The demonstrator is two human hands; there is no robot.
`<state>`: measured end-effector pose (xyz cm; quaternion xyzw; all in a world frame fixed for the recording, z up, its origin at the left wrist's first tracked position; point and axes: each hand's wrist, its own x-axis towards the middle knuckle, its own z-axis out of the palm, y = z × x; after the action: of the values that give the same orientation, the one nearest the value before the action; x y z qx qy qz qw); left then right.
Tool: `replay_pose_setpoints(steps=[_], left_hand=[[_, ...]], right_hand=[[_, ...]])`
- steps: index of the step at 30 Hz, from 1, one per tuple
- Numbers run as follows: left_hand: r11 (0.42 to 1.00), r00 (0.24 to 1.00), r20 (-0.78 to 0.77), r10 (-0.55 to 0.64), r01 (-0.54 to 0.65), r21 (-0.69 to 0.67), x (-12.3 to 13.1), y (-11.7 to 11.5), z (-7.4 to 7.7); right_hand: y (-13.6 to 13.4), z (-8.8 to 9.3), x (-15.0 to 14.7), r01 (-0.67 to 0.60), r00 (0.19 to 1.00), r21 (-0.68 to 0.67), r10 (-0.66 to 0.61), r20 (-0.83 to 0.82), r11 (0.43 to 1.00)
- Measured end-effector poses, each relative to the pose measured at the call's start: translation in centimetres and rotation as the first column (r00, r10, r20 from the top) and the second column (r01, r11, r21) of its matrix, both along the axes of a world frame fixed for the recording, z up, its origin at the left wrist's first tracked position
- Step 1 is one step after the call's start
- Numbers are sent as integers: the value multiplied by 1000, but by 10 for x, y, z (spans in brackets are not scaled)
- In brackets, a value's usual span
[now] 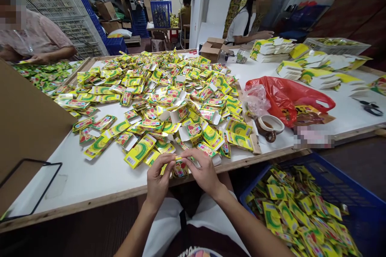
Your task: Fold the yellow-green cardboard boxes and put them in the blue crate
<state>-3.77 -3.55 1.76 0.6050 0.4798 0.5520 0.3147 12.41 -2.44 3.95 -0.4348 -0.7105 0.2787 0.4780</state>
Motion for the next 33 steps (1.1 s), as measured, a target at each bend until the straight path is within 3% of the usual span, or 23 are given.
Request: replay_pose_setpoints(steps=[5, 8, 11, 13, 15, 17, 20, 22, 25, 28, 30, 33], left_hand=[[997, 998, -51, -44, 47, 67, -5, 0, -12], [995, 988, -145, -56, 67, 73, -10, -5, -7], [999, 972, -234, 15, -5, 44, -18, -10, -5], [998, 947, -318, 48, -36, 44, -19, -10, -6], [997, 895, -446, 13, 21, 71, -12, -5, -9], [990, 808, -588, -35, 109, 91, 2, 7, -11], [976, 668, -743, -38, 183, 115, 26, 30, -5], [968, 642, -766, -24, 205, 142, 31, 41, 6], [973, 786, -617, -39, 169, 155, 25, 40, 24], [988, 931, -333, -150, 150, -25, 16, 23, 30], [973, 963, -185, -198, 171, -152, 14, 12, 27], [965, 986, -68, -152, 134, -227, 13, 4, 21]], right_hand=[[-4, -19, -8, 0, 995, 2, 0, -99, 1000], [-13, -6, 1, 24, 994, 11, -23, -102, 1000], [-33, 24, 55, 189, 982, -23, -188, 27, 982], [-48, 43, 111, 366, 900, -65, -335, 279, 928], [-61, 55, 160, 428, 784, -58, -339, 520, 902], [-68, 59, 183, 425, 729, -68, -297, 617, 903], [-68, 55, 164, 319, 815, -176, -175, 553, 931], [-62, 48, 131, 231, 893, -218, -118, 434, 948], [-49, 35, 83, 211, 963, -159, -177, 201, 964], [-35, 20, 49, 199, 978, -123, -205, -42, 972], [-27, 11, 33, 149, 971, -168, -176, -160, 974], [-16, 2, 21, 41, 964, -289, -114, -240, 956]])
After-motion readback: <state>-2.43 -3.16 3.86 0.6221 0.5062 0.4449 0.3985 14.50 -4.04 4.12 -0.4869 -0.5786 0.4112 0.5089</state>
